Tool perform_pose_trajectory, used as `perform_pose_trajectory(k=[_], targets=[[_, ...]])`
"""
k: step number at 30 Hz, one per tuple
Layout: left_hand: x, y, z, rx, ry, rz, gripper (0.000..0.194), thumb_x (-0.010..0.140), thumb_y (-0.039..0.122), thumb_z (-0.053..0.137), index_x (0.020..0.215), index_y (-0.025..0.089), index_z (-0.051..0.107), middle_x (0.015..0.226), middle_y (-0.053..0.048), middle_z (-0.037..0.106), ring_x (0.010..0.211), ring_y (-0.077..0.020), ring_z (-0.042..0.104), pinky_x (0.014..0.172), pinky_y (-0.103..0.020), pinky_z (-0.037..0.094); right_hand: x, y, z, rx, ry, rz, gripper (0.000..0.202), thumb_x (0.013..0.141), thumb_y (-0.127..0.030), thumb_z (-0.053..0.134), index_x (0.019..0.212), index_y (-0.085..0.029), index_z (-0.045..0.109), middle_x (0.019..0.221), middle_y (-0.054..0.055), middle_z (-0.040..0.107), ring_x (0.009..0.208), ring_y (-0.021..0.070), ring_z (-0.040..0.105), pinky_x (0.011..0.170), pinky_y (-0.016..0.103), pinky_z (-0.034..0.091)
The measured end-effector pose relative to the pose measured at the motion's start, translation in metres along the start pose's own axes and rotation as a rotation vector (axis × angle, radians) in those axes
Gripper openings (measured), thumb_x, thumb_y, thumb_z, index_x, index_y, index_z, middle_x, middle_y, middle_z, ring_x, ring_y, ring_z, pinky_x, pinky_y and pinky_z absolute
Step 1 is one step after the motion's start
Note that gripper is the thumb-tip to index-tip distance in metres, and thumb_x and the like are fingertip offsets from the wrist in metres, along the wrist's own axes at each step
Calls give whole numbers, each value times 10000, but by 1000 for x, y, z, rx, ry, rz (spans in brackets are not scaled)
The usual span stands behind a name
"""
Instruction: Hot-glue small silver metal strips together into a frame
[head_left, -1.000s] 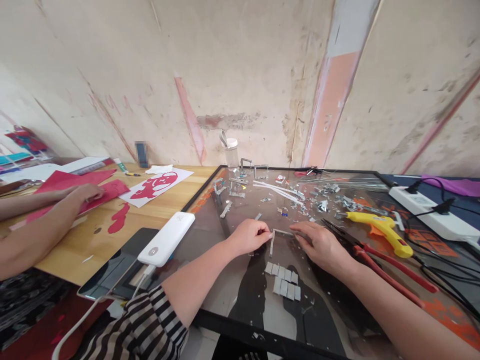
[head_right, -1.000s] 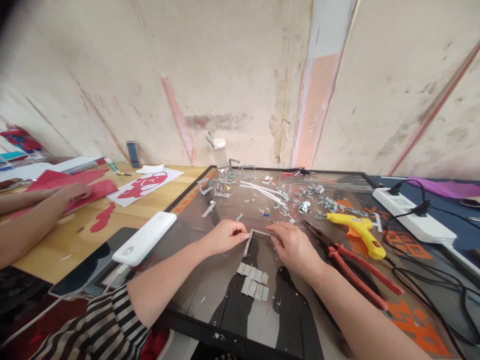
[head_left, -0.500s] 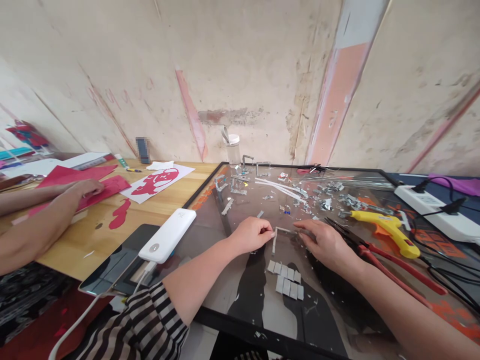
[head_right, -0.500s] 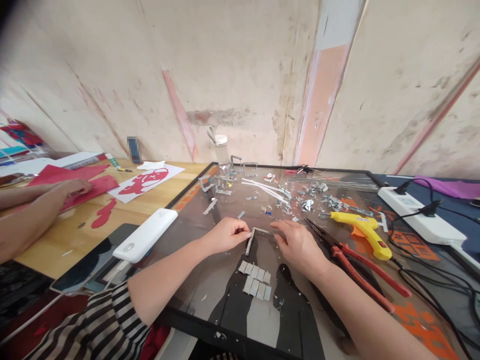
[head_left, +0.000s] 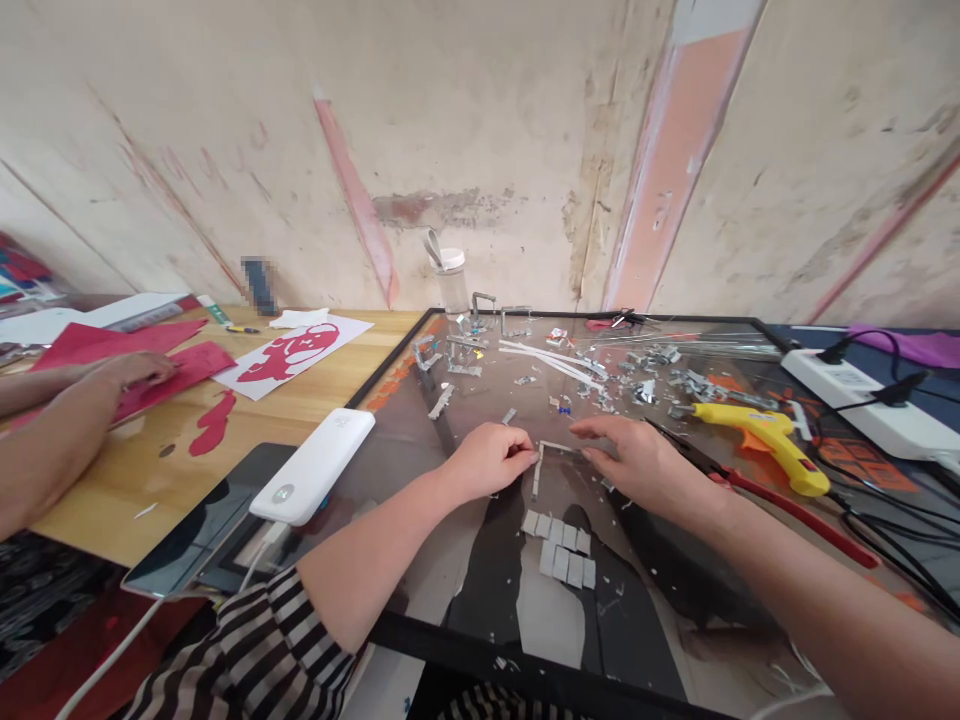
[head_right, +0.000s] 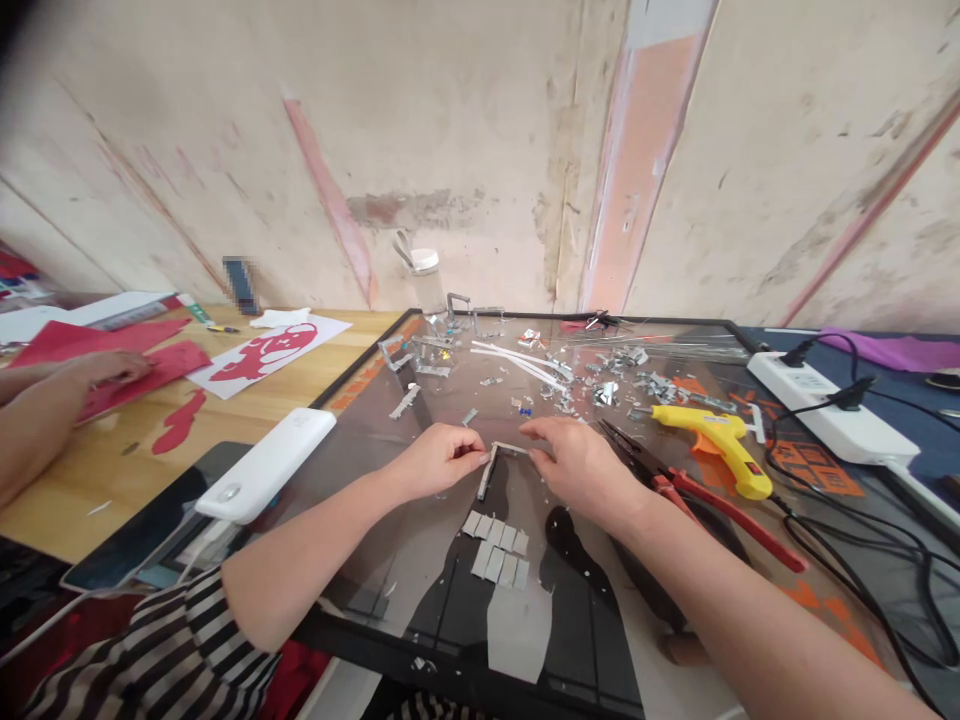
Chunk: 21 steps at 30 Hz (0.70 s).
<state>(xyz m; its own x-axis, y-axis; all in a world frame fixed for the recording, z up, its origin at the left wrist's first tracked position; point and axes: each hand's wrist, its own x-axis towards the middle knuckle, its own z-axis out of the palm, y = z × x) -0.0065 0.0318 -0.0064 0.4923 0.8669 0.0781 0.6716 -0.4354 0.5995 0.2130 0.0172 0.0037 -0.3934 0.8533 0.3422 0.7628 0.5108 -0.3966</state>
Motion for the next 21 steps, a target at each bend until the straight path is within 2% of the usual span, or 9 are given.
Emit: perform_pose_trajectory(k=[5, 17, 21], targets=[[0, 1, 0, -35, -4, -25, 219, 805, 312, 506, 700, 175, 640, 587, 11, 555, 528, -109, 448, 515, -219, 317, 5, 3, 1, -8, -43, 1, 329, 725, -120, 519, 997, -224, 671, 1008, 36, 715, 929, 228, 660, 822, 369, 531], [0, 1, 4, -49, 43, -43, 216, 801, 324, 520, 692, 177, 634, 606, 8, 590, 548, -114, 484, 531, -223, 332, 4, 9, 24, 46, 5, -59, 313, 747, -125, 513, 1011, -218, 653, 972, 56, 704, 919, 224, 630, 806, 376, 501], [1, -2, -3, -35, 97, -52, 221, 807, 329, 514, 704, 177, 637, 605, 5, 603, 544, -114, 501, 540, -224, 349, 1, 12, 26, 43, 51, -98, 283, 774, -152, 510, 1018, -218, 638, 978, 60, 695, 915, 220, 623, 820, 383, 490]])
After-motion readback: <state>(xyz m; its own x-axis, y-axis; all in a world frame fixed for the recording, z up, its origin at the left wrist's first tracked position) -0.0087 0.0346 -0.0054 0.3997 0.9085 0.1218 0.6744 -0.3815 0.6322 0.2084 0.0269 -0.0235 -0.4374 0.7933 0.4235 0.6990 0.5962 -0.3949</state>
